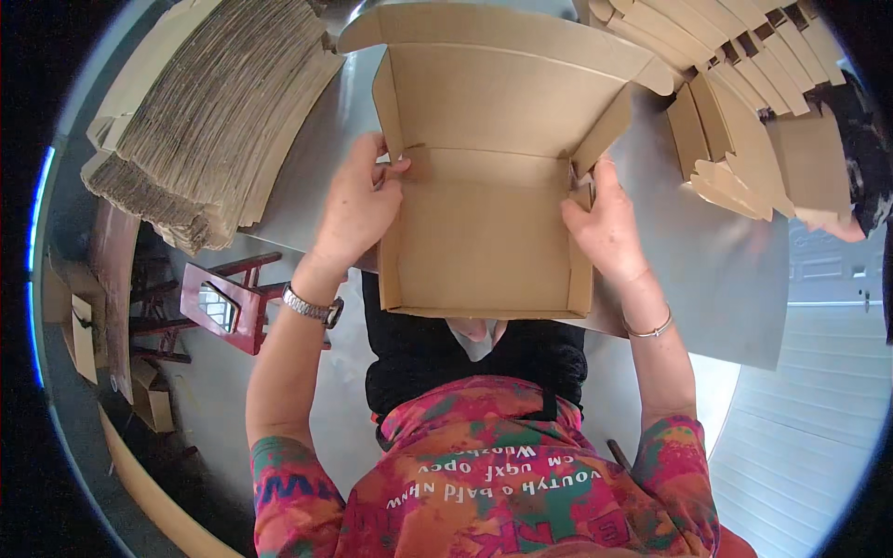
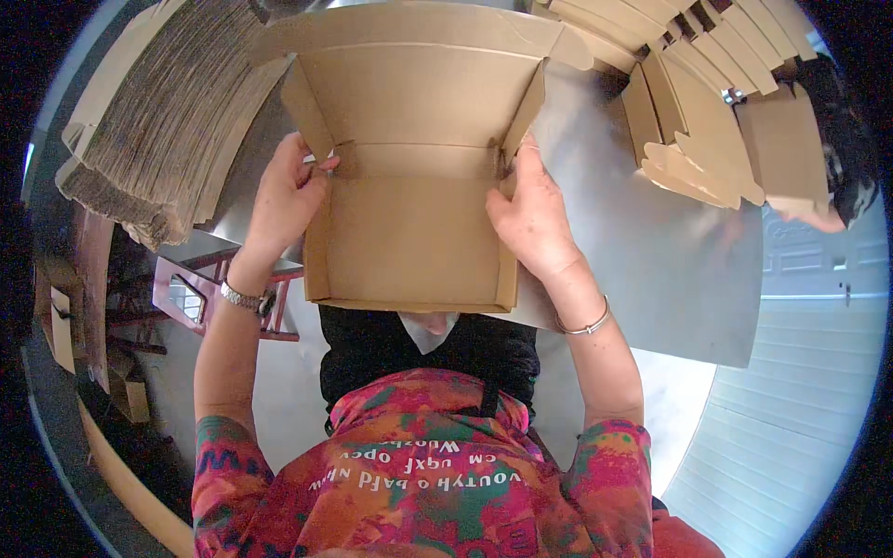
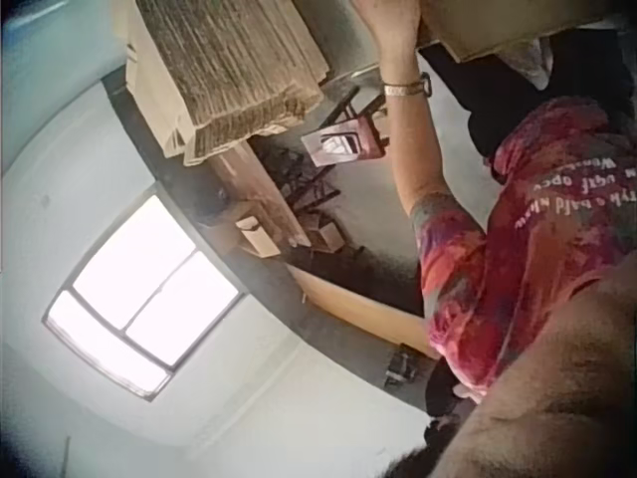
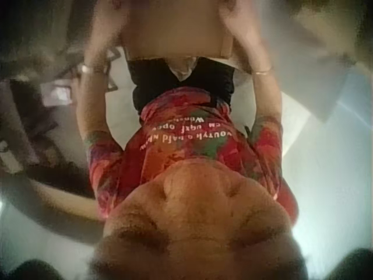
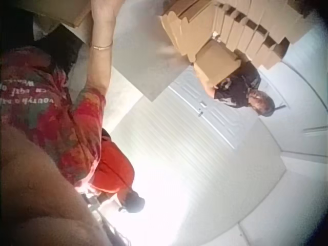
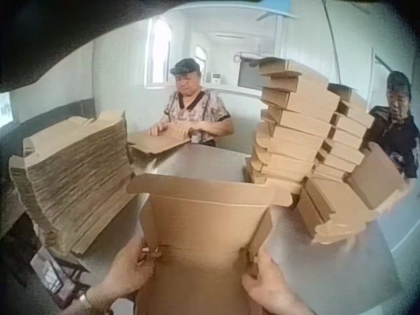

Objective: The person takes flat cardboard blanks from a stack, folds the sides and flaps by hand to assemble boxes, and stacks the completed boxes on the table.

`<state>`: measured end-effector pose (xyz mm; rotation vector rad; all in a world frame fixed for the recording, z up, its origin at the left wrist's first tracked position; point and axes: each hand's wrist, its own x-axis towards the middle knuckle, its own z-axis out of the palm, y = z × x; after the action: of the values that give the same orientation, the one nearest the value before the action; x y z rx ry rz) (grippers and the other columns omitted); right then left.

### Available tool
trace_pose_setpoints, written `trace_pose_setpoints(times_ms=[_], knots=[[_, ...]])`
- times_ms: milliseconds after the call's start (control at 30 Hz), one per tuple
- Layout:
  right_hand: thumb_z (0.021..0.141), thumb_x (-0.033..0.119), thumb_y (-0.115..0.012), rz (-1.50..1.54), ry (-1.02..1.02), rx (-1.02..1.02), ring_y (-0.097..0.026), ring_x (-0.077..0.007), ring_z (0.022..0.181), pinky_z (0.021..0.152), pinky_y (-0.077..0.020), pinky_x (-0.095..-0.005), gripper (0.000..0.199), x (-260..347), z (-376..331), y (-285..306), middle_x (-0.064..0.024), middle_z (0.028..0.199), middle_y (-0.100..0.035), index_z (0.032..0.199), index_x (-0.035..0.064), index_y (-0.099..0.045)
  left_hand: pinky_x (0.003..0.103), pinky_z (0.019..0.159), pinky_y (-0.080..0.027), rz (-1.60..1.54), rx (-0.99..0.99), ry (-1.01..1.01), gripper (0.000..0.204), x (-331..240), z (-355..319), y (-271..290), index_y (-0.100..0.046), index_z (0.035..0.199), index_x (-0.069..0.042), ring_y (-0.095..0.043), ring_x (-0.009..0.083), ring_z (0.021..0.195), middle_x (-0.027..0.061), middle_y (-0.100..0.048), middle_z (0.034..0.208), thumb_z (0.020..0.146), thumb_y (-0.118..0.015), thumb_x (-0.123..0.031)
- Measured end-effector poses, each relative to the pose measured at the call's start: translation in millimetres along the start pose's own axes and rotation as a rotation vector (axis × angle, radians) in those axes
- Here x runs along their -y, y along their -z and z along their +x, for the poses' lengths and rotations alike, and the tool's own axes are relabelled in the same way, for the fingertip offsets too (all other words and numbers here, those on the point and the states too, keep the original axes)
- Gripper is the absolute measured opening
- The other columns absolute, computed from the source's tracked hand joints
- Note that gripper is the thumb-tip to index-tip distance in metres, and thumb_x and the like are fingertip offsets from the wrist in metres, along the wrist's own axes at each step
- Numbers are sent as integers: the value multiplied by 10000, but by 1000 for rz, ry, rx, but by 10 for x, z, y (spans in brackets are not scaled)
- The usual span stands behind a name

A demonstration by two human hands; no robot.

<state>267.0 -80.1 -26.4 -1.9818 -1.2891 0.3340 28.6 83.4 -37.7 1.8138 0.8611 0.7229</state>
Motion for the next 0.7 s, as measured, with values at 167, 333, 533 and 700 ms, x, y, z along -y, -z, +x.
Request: trace_pose_setpoints(times_ms=[167,333,533,700], knots=[[818,50,-585,68,-119,41,-534,-409,1185,981,-447,-421,719,111,-38,24,-270,1270,-544,1447,37,-238,289,838,-509,-133,-46,19,349,86,-34,-17,-499,1199,32,-648,177,1021,127,-611,1166,855,-466,82],[830,65,-595,65,10,-32,-549,-393,1173,946,-470,-423,684,-23,-83,-16,-230,1274,-560,1433,61,-272,260,806,-503,-290,-22,77,313,79,-63,0,-547,1147,25,-638,136,991,91,-628,1117,839,-527,75],[799,53,-612,57,-19,-52,-578,-414,1077,916,-473,-439,552,-1,-88,33,-239,1125,-612,1302,16,-385,252,713,-486,-60,-38,96,224,127,-83,62,-599,1042,-3,-607,86,812,43,-662,909,820,-588,29],[776,76,-614,-123,-53,-116,-636,-414,860,1044,-346,-544,532,76,-124,-27,-214,875,-667,1232,-36,-364,265,658,-467,20,-130,54,183,22,-131,-63,-592,992,-8,-547,83,714,22,-608,786,812,-593,23]])
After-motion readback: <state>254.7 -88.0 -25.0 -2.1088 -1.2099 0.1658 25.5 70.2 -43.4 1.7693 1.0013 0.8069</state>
